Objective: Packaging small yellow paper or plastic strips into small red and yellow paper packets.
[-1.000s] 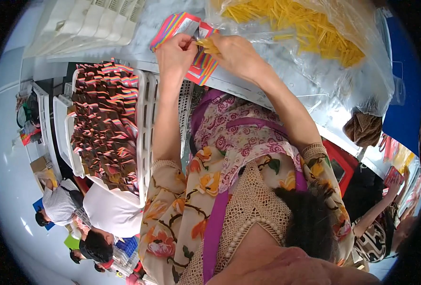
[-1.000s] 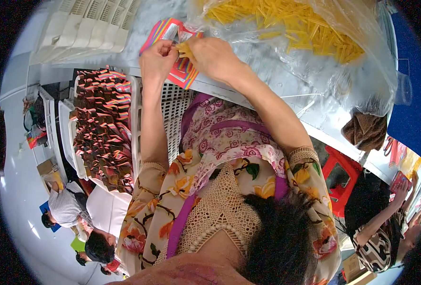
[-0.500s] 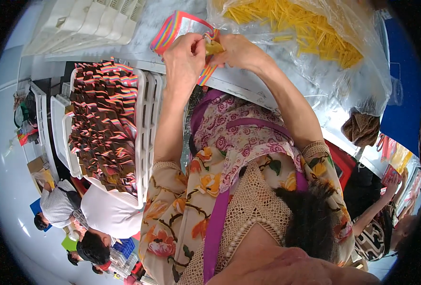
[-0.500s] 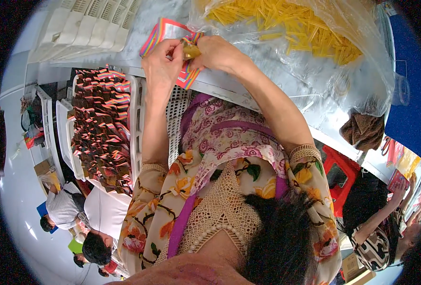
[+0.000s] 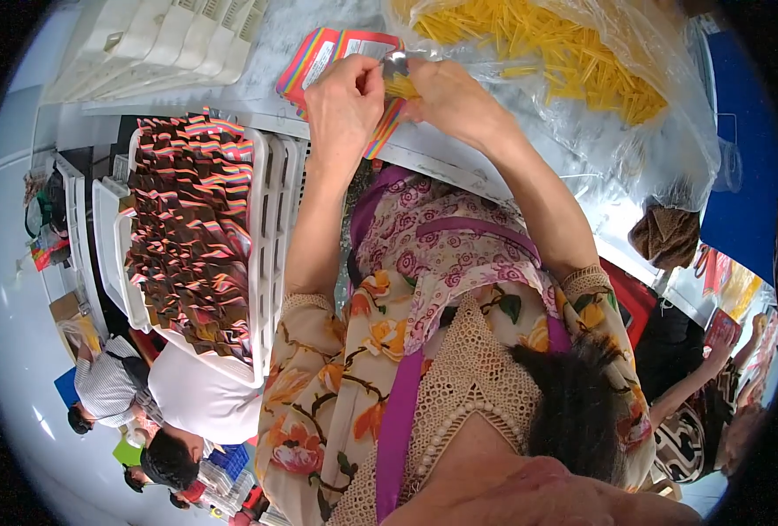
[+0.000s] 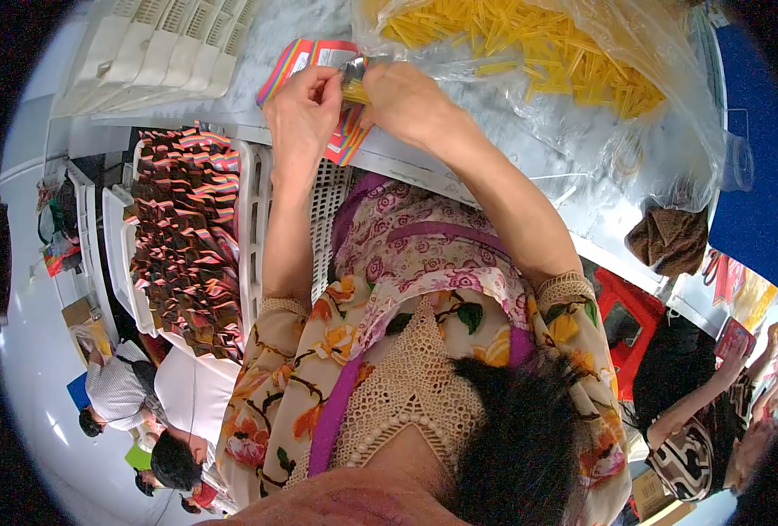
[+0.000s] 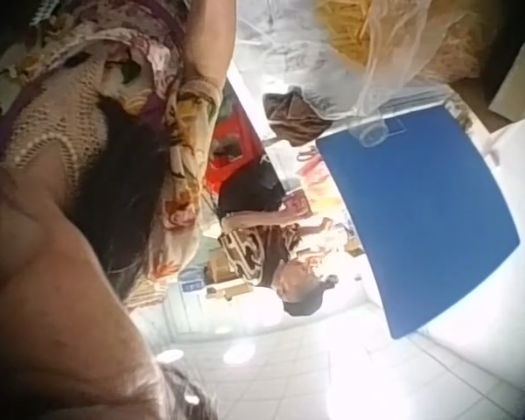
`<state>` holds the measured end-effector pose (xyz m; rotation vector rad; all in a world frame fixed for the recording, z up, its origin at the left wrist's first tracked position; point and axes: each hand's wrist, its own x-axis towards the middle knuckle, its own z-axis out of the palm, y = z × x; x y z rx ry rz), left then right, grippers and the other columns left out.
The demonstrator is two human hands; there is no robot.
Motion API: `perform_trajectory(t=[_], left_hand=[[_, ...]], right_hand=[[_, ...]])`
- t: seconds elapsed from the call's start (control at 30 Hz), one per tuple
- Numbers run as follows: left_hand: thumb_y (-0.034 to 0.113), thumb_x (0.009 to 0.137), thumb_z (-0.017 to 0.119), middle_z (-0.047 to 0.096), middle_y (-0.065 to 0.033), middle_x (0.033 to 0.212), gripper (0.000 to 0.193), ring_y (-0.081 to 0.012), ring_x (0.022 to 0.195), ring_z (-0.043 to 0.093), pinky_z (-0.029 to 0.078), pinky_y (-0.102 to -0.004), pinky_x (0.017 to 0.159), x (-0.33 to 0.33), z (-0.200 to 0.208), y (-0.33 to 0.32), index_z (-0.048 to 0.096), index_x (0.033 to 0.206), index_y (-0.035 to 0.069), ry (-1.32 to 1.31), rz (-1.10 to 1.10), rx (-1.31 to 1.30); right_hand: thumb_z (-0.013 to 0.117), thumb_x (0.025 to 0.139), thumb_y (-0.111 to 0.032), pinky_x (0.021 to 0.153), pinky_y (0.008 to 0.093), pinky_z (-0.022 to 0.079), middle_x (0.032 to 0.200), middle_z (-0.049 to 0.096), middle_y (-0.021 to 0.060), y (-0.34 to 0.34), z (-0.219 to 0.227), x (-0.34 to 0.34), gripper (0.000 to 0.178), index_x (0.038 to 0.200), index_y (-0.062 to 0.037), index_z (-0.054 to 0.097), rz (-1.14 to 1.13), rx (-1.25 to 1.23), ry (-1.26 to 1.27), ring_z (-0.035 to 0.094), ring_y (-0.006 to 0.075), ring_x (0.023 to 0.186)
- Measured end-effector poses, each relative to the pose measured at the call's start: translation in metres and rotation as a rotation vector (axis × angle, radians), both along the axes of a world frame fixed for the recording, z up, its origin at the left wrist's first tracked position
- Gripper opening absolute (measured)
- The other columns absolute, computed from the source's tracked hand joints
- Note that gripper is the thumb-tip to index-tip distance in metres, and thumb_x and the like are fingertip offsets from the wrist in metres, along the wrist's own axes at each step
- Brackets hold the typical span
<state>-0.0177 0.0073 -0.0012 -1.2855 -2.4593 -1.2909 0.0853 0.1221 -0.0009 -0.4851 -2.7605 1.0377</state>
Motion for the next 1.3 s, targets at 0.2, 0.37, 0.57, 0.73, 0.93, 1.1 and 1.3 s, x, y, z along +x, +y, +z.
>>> perform_trajectory(t=[0.2, 0.37, 0.57, 0.73, 0.93, 1.1, 1.3], left_hand=[[0.001, 0.077, 0.064, 0.063, -0.0138, 0.075, 0.005, -0.0310, 0.066, 0.062, 0.050, -0.0379, 0.059, 0.004, -0.003, -0.002, 0.064, 0.082, 0.002, 0.098, -0.129, 0.071], [0.001, 0.073, 0.066, 0.060, -0.0122, 0.072, 0.010, -0.0314, 0.067, 0.059, 0.049, -0.0390, 0.061, 0.006, -0.007, -0.003, 0.062, 0.082, 0.003, 0.308, -0.210, 0.075], [-0.001, 0.071, 0.067, 0.059, -0.0117, 0.071, 0.012, -0.0310, 0.068, 0.059, 0.048, -0.0394, 0.063, 0.004, -0.009, -0.005, 0.062, 0.081, 0.003, 0.410, -0.283, 0.104], [-0.001, 0.072, 0.067, 0.060, -0.0114, 0.073, 0.011, -0.0305, 0.069, 0.059, 0.048, -0.0389, 0.065, 0.008, -0.009, -0.003, 0.063, 0.081, 0.003, 0.186, -0.148, 0.110], [0.001, 0.075, 0.065, 0.063, -0.0130, 0.075, 0.007, -0.0287, 0.067, 0.061, 0.050, -0.0359, 0.061, 0.005, -0.007, -0.008, 0.064, 0.082, 0.002, 0.325, -0.258, 0.036], [0.003, 0.080, 0.062, 0.068, -0.0079, 0.073, 0.007, -0.0110, 0.066, 0.064, 0.050, -0.0259, 0.062, 0.004, 0.000, -0.012, 0.067, 0.085, 0.001, -0.431, -0.090, 0.093], [0.005, 0.081, 0.062, 0.068, -0.0064, 0.072, 0.009, -0.0087, 0.064, 0.062, 0.050, -0.0248, 0.060, 0.008, 0.016, -0.009, 0.068, 0.087, 0.001, -0.461, -0.093, 0.184]], right_hand=[[0.073, 0.066, -0.017, 0.070, 0.0406, 0.051, 0.078, 0.065, 0.0216, 0.010, -0.005, -0.006, 0.027, 0.079, 0.0056, 0.064, 0.023, -0.175, -0.172, 0.065, 0.0351, 0.079], [0.073, 0.062, -0.016, 0.060, 0.0362, 0.050, 0.069, 0.066, 0.0139, 0.015, -0.013, -0.014, 0.025, 0.076, 0.0035, 0.065, -0.031, -0.267, -0.248, 0.065, 0.0277, 0.068], [0.071, 0.065, -0.013, 0.044, 0.0283, 0.042, 0.061, 0.063, 0.0038, 0.020, 0.013, -0.010, 0.015, 0.073, -0.0024, 0.064, 0.002, -0.563, -0.255, 0.052, 0.0121, 0.050], [0.076, 0.061, -0.011, 0.041, 0.0278, 0.038, 0.062, 0.062, 0.0053, 0.020, 0.004, -0.015, 0.034, 0.090, -0.0016, 0.062, 0.085, -0.553, -0.341, 0.049, 0.0118, 0.049], [0.076, 0.066, -0.011, 0.043, 0.0249, 0.037, 0.081, 0.067, 0.0123, 0.022, 0.016, -0.010, 0.086, 0.139, -0.0021, 0.033, -0.090, -0.462, -0.152, 0.051, 0.0122, 0.052], [0.067, 0.080, -0.026, 0.055, 0.0313, 0.048, 0.097, 0.066, 0.0184, 0.009, 0.030, 0.005, 0.068, 0.137, -0.0019, 0.038, 0.061, -0.338, 0.504, 0.061, 0.0190, 0.059], [0.055, 0.091, -0.041, 0.049, 0.0370, 0.048, 0.079, 0.065, 0.0167, -0.017, 0.065, -0.004, 0.069, 0.143, -0.0029, 0.028, -0.154, 0.530, -0.006, 0.059, 0.0246, 0.049]])
